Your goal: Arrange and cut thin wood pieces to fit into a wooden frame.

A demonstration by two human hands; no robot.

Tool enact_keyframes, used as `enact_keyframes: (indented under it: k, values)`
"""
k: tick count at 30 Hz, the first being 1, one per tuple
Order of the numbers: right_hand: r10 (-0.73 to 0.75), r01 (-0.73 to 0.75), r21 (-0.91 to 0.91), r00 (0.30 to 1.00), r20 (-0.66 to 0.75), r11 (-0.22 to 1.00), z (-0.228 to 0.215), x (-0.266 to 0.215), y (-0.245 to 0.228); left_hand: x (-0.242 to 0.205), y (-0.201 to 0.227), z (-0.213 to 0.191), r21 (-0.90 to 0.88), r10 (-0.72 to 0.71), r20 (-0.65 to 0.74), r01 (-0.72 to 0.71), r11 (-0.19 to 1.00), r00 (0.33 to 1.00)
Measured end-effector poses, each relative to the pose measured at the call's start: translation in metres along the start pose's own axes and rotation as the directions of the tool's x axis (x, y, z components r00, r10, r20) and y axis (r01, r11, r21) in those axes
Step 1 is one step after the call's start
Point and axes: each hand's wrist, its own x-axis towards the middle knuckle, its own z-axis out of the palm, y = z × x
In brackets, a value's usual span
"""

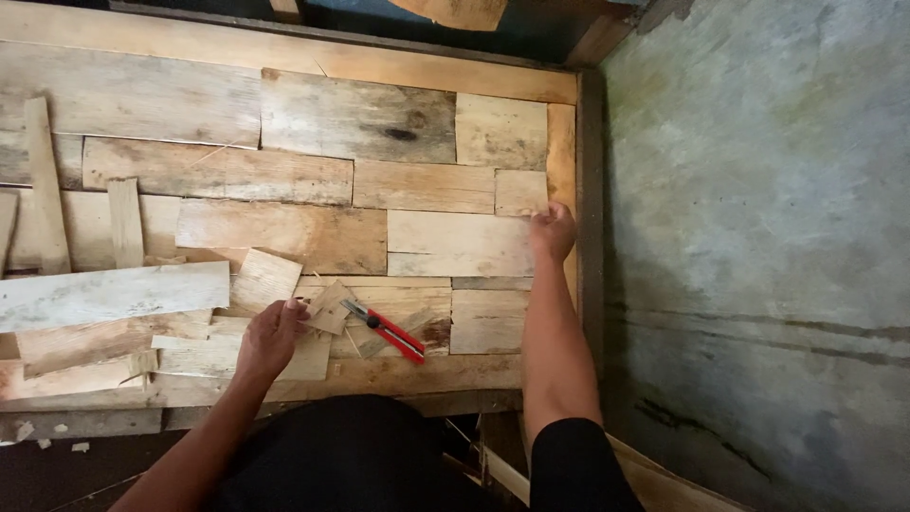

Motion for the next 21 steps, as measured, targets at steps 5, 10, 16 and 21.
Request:
enact_keyframes:
  k: [5,10,16,21]
  values:
    - [-0.08,0.083,-0.152,0.996,0.027,0.985,-0.019,-0.033,-0.032,-0.004,0.011,-0.003,0.019,-0.019,0.016,0.018,1.0,1.0]
    - [-0.172,0.231,-0.511,0.972,0.161,0.828,-0.009,-0.044,-0.044,-0.006,0.015,-0.004,0.039,-0.052,0.028,0.051,0.998,0.998]
    - [-0.159,0.17,-0.362,0.985,0.06,0.917,0.002,-0.056,-0.045,-0.012,0.031,-0.008,0.083,-0.099,0.014,0.097,0.992,0.995]
    - [-0.174,0.178,-0.367,0.984,0.045,0.913,0.02,-0.05,-0.022,-0.012,0.024,-0.008,0.124,-0.102,-0.002,0.101,0.987,0.995]
